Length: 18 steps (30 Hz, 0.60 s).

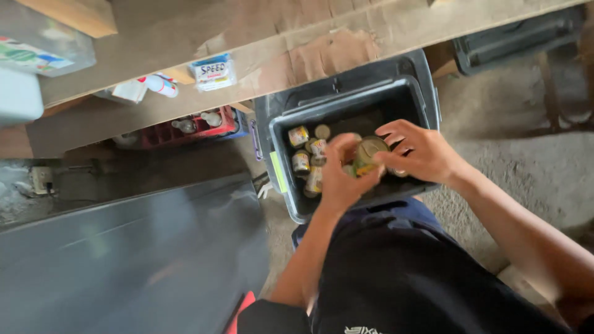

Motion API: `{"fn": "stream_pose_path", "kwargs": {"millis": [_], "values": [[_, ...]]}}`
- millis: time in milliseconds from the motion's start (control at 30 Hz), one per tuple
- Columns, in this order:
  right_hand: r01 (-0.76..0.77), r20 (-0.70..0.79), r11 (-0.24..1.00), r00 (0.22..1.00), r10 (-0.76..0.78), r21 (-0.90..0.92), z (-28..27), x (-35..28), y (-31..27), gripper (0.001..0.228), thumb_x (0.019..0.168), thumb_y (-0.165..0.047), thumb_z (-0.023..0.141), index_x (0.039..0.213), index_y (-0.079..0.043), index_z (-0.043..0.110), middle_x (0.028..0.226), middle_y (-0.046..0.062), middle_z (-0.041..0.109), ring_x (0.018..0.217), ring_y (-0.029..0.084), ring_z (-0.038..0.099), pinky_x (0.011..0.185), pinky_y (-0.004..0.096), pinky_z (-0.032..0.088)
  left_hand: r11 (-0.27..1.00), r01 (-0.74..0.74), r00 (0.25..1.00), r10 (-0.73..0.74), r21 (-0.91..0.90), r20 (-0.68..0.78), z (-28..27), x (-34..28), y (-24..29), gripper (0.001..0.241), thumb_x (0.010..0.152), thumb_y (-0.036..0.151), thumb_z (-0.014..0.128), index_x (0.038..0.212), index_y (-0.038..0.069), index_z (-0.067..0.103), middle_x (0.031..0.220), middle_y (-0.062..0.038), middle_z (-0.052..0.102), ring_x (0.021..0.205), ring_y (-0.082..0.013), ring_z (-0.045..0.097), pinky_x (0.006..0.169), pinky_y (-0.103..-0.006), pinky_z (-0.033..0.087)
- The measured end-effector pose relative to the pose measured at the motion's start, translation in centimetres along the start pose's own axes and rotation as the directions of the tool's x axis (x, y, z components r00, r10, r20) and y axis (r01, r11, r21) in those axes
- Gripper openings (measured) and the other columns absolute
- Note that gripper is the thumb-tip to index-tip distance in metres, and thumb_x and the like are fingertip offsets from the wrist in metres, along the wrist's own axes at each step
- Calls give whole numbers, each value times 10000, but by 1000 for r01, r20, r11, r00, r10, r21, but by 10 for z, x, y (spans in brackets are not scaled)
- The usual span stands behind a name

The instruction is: Stocking and organizing canned goods from a bin onto a wooden shelf.

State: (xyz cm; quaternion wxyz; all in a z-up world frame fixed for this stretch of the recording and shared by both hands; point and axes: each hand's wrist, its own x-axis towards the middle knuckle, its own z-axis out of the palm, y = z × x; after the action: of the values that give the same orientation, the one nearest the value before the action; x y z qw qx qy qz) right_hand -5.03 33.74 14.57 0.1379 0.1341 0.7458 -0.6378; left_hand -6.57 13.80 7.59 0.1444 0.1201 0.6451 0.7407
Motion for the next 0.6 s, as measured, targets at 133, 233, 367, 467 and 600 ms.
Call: {"fn": "stream_pose_path", "kwargs": {"millis": [133, 233, 367, 467, 600], "values": [[145, 40, 859, 989, -144, -491, 20, 19, -38, 605, 722, -365, 862, 1209, -63, 670, 1036, 115, 729, 896, 235, 712, 762, 363, 575, 943, -121, 979, 165, 308, -120, 3, -1, 25, 762, 742, 127, 893, 1383, 31, 491, 1271, -139, 660, 1129, -233, 708, 978, -365, 591], [312, 163, 724, 949, -271, -615, 27, 31, -53, 583, 696, -407, 861, 1114, -38, 694, 1021, 143, 726, 949, 303, 708, 817, 406, 563, 946, -86, 978, 140, 311, -156, -5, -5, 29, 776, 737, 149, 870, 1391, 15, 476, 1260, -139, 682, 1148, -253, 707, 983, -362, 577], [360, 278, 613, 933, -229, -703, 26, 60, -68, 517, 658, -399, 847, 1024, -58, 720, 940, 138, 705, 898, 297, 710, 793, 398, 578, 916, -150, 961, 223, 373, -162, -19, -2, 36, 763, 816, 194, 855, 1445, 7, 466, 1300, -145, 666, 1196, -281, 688, 1033, -373, 549], [316, 271, 439, 948, -165, -841, 9, 97, -95, 488, 739, -444, 840, 1053, -88, 728, 974, 110, 723, 861, 251, 715, 722, 400, 592, 879, -154, 944, 266, 452, -196, -37, -9, 42, 658, 889, 199, 828, 1433, 25, 500, 1337, -165, 629, 1189, -286, 686, 1014, -382, 562], [149, 105, 431, 987, -122, -890, -26, 151, -143, 523, 766, -435, 852, 1159, -119, 713, 953, 125, 745, 778, 245, 718, 676, 432, 586, 875, -82, 949, 215, 478, -230, -71, -42, 17, 524, 944, 177, 774, 1395, 42, 543, 1380, -184, 593, 1165, -282, 691, 966, -379, 579]]}}
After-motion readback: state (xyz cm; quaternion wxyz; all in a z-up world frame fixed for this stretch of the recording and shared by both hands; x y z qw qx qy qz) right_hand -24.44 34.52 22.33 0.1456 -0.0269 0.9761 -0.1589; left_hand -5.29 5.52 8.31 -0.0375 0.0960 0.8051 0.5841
